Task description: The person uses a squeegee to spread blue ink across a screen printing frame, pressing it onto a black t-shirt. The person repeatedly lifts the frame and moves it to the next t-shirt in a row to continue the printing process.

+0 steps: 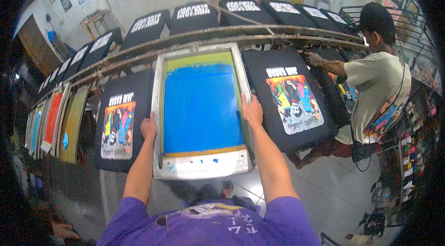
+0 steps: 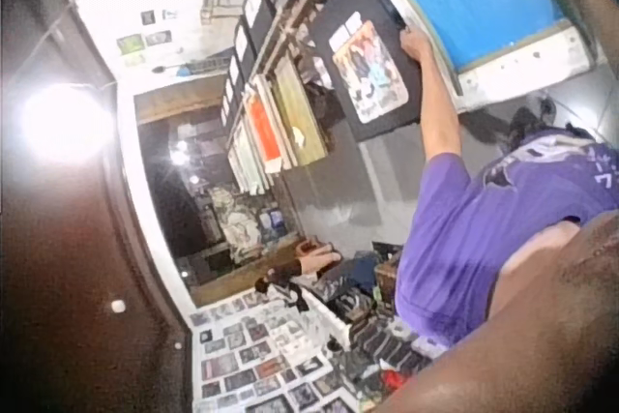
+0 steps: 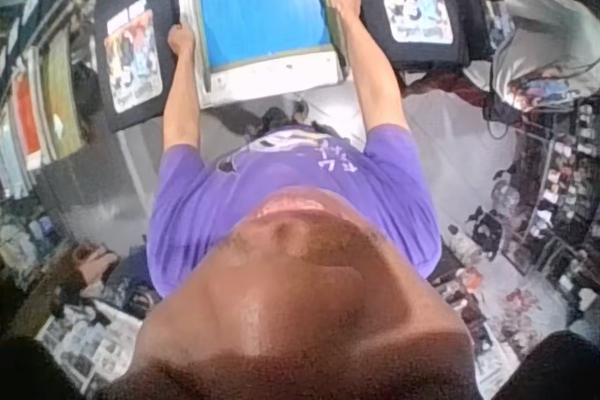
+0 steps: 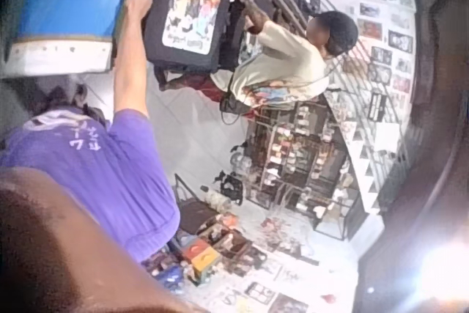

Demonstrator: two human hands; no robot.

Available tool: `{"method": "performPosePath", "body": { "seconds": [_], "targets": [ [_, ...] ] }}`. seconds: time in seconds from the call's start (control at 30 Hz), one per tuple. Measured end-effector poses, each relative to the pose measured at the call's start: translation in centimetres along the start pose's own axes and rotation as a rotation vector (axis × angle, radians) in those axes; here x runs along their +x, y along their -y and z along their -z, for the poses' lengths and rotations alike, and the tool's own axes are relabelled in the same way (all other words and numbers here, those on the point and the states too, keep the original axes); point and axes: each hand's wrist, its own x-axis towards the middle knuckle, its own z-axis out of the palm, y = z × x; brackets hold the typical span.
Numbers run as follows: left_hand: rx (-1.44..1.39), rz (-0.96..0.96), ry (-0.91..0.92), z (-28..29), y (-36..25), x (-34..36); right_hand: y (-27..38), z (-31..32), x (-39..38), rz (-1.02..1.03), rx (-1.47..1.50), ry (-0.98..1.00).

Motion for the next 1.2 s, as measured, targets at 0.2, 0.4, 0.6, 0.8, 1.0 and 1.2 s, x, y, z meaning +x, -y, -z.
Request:
{"method": "performPosePath", "body": {
  "seconds": [0.2, 0.4, 0.6, 0.8, 1.0, 1.2],
  "targets": [
    [0.009, 0.059, 0.042, 0.2, -1.0, -0.4, -1.2, -0.7, 0.8, 0.018, -0.021, -0.032],
    [-0.02, 0.076, 0.075, 0.5, -1.0, -0.4, -0.4, -0.7, 0.3, -0.004, -0.088, -0.039],
    [-0.022, 0.103, 0.075, 0.4, -0.8, -0.2, -0.8, -1.1, 0.7, 0.037, -0.055, -0.031],
    [-0.04, 0.172, 0.096, 1.1, -2.2, -1.0, -1.6, -1.3, 1.0, 0.055, -0.067, -0.063],
    [-0.05, 0.185, 0.096, 1.0, -1.5, -0.7, -0.4, -1.3, 0.3, 0.061, -0.069, -0.061],
    [-0.05, 0.178, 0.095, 1.4, -2.0, -1.1, -0.4, -1.3, 0.3, 0.044, -0.052, -0.051]
  ]
}}
